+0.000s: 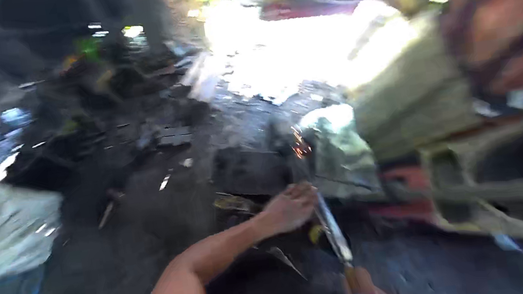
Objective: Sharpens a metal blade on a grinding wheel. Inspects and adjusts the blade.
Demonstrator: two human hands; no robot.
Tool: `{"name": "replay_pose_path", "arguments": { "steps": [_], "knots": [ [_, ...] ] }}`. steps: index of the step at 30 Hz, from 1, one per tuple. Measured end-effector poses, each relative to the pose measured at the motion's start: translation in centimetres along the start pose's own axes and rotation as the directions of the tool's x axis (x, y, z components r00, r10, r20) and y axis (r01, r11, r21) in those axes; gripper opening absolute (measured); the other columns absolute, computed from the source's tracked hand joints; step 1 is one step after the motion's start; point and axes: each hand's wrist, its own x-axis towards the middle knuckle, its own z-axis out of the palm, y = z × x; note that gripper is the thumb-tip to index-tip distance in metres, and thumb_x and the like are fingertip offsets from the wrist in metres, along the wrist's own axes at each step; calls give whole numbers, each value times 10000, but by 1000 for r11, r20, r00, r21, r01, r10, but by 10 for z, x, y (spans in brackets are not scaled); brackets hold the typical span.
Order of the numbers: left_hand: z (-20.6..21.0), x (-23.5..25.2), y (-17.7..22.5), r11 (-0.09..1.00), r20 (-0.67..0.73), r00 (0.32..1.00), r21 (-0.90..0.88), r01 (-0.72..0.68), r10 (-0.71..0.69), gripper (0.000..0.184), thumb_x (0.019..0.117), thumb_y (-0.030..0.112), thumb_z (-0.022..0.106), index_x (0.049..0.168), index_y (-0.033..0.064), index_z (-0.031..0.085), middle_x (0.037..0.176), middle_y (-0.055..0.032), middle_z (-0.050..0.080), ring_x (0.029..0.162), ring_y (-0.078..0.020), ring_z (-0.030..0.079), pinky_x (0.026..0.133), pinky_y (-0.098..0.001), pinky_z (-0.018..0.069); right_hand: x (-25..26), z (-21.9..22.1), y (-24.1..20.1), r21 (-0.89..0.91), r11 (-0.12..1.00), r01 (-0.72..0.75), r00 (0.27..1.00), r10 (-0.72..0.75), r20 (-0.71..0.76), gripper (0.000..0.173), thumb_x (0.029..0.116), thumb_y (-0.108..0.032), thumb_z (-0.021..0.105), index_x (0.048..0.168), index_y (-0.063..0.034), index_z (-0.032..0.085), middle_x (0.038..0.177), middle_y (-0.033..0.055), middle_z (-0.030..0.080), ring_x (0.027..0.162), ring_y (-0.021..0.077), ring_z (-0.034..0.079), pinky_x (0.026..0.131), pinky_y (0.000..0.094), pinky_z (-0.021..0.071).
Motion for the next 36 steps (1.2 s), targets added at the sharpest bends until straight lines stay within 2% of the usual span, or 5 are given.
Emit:
{"name": "replay_pose_path", "arguments": {
  "steps": [5, 20, 30, 33, 36],
  "knots": [
    [9, 5, -3, 997, 88, 994, -52, -59, 64, 557, 999, 102, 515, 1553, 101, 459, 1641, -75, 408, 1548, -256, 320, 1260, -499, 271, -6, 28, 3, 19, 996, -83, 996, 83, -31, 400, 998, -402, 547, 1192, -71, 664, 779, 175, 720, 682, 403, 725, 572, 595, 572],
    [21, 5, 11, 991, 3, 993, -64, -121, 122, 558, 962, 67, 502, 1519, 101, 505, 1601, -76, 468, 1527, -242, 362, 1243, -485, 307, -31, 13, 9, -63, 990, -129, 989, 124, -75, 360, 971, -439, 535, 1072, -122, 671, 692, 114, 684, 601, 342, 705, 482, 518, 543],
    [12, 2, -1, 993, 64, 991, -19, -120, 121, 554, 970, 67, 489, 1523, 112, 500, 1607, -63, 461, 1526, -239, 363, 1239, -495, 302, -20, 14, -1, -4, 989, -149, 987, 149, 59, 364, 977, -448, 538, 1117, -136, 658, 736, 112, 706, 671, 339, 731, 543, 522, 567],
    [10, 6, -15, 998, 61, 996, 13, -62, 61, 556, 959, 74, 518, 1513, 113, 516, 1603, -53, 468, 1520, -230, 374, 1230, -501, 314, 0, 22, -15, 34, 989, -141, 988, 139, 75, 389, 1000, -441, 519, 1198, -132, 648, 778, 119, 720, 706, 345, 737, 580, 528, 580],
    [15, 15, -28, 998, 95, 995, 61, -35, 30, 562, 967, 90, 495, 1528, 100, 493, 1630, -56, 428, 1546, -229, 320, 1247, -505, 272, 19, 26, -24, 58, 988, -142, 987, 136, 87, 384, 1021, -440, 504, 1223, -138, 629, 818, 112, 726, 738, 338, 741, 609, 520, 587]
  ]
}}
